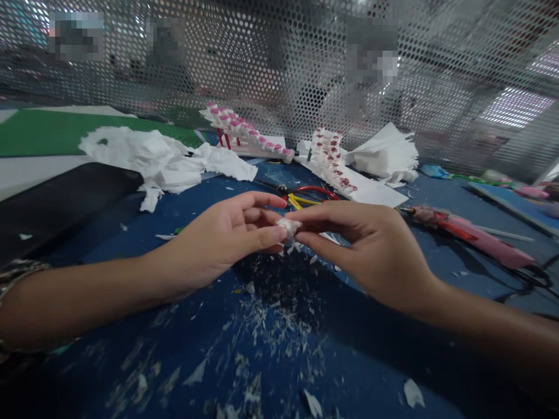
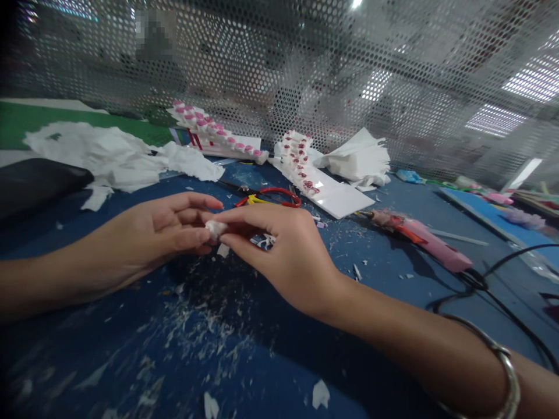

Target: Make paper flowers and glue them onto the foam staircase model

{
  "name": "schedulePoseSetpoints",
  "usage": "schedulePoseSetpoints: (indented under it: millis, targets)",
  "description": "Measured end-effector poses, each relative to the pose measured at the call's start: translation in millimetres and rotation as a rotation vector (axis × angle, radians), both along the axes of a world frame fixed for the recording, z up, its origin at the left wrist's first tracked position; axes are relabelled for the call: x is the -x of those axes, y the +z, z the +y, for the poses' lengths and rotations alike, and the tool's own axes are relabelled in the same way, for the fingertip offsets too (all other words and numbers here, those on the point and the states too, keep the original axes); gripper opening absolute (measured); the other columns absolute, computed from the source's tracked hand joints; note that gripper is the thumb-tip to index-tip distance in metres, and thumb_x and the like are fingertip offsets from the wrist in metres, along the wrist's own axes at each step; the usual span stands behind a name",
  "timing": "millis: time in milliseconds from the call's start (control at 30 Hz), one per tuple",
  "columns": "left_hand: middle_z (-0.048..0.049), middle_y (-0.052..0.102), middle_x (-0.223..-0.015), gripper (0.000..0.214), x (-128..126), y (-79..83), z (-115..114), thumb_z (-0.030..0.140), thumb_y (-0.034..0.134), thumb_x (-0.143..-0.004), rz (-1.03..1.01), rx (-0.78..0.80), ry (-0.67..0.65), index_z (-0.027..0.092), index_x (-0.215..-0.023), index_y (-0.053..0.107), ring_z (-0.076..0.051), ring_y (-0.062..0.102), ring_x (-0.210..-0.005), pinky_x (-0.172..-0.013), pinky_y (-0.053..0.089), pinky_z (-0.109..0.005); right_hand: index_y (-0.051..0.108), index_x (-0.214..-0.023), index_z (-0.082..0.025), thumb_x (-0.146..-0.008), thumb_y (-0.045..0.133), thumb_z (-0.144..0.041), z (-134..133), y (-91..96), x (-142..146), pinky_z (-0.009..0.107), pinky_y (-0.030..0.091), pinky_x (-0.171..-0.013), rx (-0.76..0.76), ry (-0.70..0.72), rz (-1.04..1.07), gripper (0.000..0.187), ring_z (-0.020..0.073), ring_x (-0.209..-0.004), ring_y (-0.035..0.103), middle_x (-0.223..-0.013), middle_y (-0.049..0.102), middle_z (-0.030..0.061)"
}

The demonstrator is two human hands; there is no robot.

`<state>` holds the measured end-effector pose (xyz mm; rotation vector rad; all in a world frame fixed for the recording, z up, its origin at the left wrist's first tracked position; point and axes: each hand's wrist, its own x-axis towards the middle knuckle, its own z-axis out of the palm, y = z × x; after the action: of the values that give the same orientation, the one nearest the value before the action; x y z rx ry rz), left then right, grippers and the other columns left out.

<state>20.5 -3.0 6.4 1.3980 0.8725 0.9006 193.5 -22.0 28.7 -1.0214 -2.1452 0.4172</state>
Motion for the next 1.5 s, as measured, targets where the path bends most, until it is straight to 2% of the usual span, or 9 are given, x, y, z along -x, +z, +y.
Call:
schedulePoseSetpoints:
  millis: [233, 367, 633, 900, 1100, 1233, 1400, 1500]
  targets:
    - [0.0006, 0.062, -0.078, 0.033, 1, -2.3, 0, 0.024, 0.062, -0.069, 0.000, -0.037, -0.030, 0.019, -0.100, 0.052, -0.010, 0.060, -0.067, -0.063, 0.048, -0.020, 0.066, -0.077, -0.018, -0.075, 0.057, -0.018, -2, 1.7, 1, 0.019, 0.048, -0.063, -0.055, -0.037, -0.025, 0.009, 0.0085, -0.067, 0.061, -0.074, 0.068, -0.0011]
    - [-0.0001, 0.062, -0.081, 0.033, 1, -2.9, 1, 0.024, 0.062, -0.069, 0.029, -0.067, -0.041, 0.020, -0.100, 0.051, -0.011, 0.060, -0.070, -0.064, 0.048, -0.021, 0.065, -0.078, -0.020, -0.076, 0.057, -0.017, -2, 5.0, 0, 0.020, 0.048, -0.065, -0.073, -0.017, -0.070, 0.009, 0.0085, -0.069, 0.061, -0.076, 0.068, -0.0022]
    - [0.0010, 0.059, -0.081, 0.028, 2, -2.4, -2, 0.021, 0.062, -0.070, 0.049, -0.109, -0.100, 0.020, -0.095, 0.049, -0.010, 0.058, -0.075, -0.064, 0.047, -0.018, 0.064, -0.074, -0.019, -0.075, 0.057, -0.017, 0, 15.6, -3, 0.019, 0.048, -0.058, 0.016, -0.002, -0.088, 0.008, 0.0087, -0.065, 0.061, -0.072, 0.067, -0.0019]
    - [0.0003, 0.058, -0.085, 0.031, 3, -3.2, -2, 0.028, 0.062, -0.071, 0.066, -0.144, -0.061, 0.020, -0.098, 0.049, -0.012, 0.057, -0.081, -0.069, 0.047, -0.019, 0.061, -0.068, -0.020, -0.071, 0.058, -0.014, -1, 17.2, -4, 0.020, 0.049, -0.058, 0.043, 0.027, -0.106, 0.007, 0.0095, -0.064, 0.060, -0.070, 0.066, -0.0015]
    - [-0.0011, 0.060, -0.085, 0.032, 2, -3.2, -2, 0.031, 0.061, -0.070, 0.100, -0.165, -0.048, 0.020, -0.098, 0.050, -0.015, 0.058, -0.082, -0.070, 0.048, -0.023, 0.060, -0.071, -0.018, -0.072, 0.055, -0.013, -3, 14.8, -2, 0.018, 0.049, -0.059, 0.086, 0.026, -0.095, 0.007, 0.0076, -0.063, 0.059, -0.069, 0.064, -0.0025]
    - [-0.0003, 0.059, -0.084, 0.029, 2, -3.0, -3, 0.027, 0.061, -0.069, 0.092, -0.204, -0.023, 0.020, -0.095, 0.050, -0.014, 0.058, -0.081, -0.068, 0.048, -0.021, 0.059, -0.072, -0.018, -0.074, 0.054, -0.015, -3, 15.1, -3, 0.019, 0.048, -0.059, 0.109, 0.018, -0.103, 0.007, 0.0080, -0.063, 0.058, -0.070, 0.063, -0.0021]
    - [0.0017, 0.059, -0.082, 0.026, 2, -4.4, -6, 0.025, 0.061, -0.071, 0.121, -0.226, -0.071, 0.021, -0.093, 0.049, -0.012, 0.059, -0.076, -0.068, 0.048, -0.019, 0.060, -0.087, -0.017, -0.075, 0.056, -0.021, -2, 12.1, -2, 0.020, 0.047, -0.063, 0.022, 0.053, -0.097, 0.013, 0.0081, -0.068, 0.057, -0.081, 0.063, 0.0001]
    - [0.0008, 0.059, -0.085, 0.029, 2, -5.5, -6, 0.027, 0.061, -0.070, 0.121, -0.223, -0.094, 0.021, -0.095, 0.048, -0.013, 0.059, -0.077, -0.069, 0.049, -0.022, 0.061, -0.082, -0.017, -0.076, 0.056, -0.021, -2, 10.1, 0, 0.020, 0.045, -0.064, -0.011, 0.108, -0.145, 0.009, 0.0078, -0.069, 0.056, -0.077, 0.062, 0.0001]
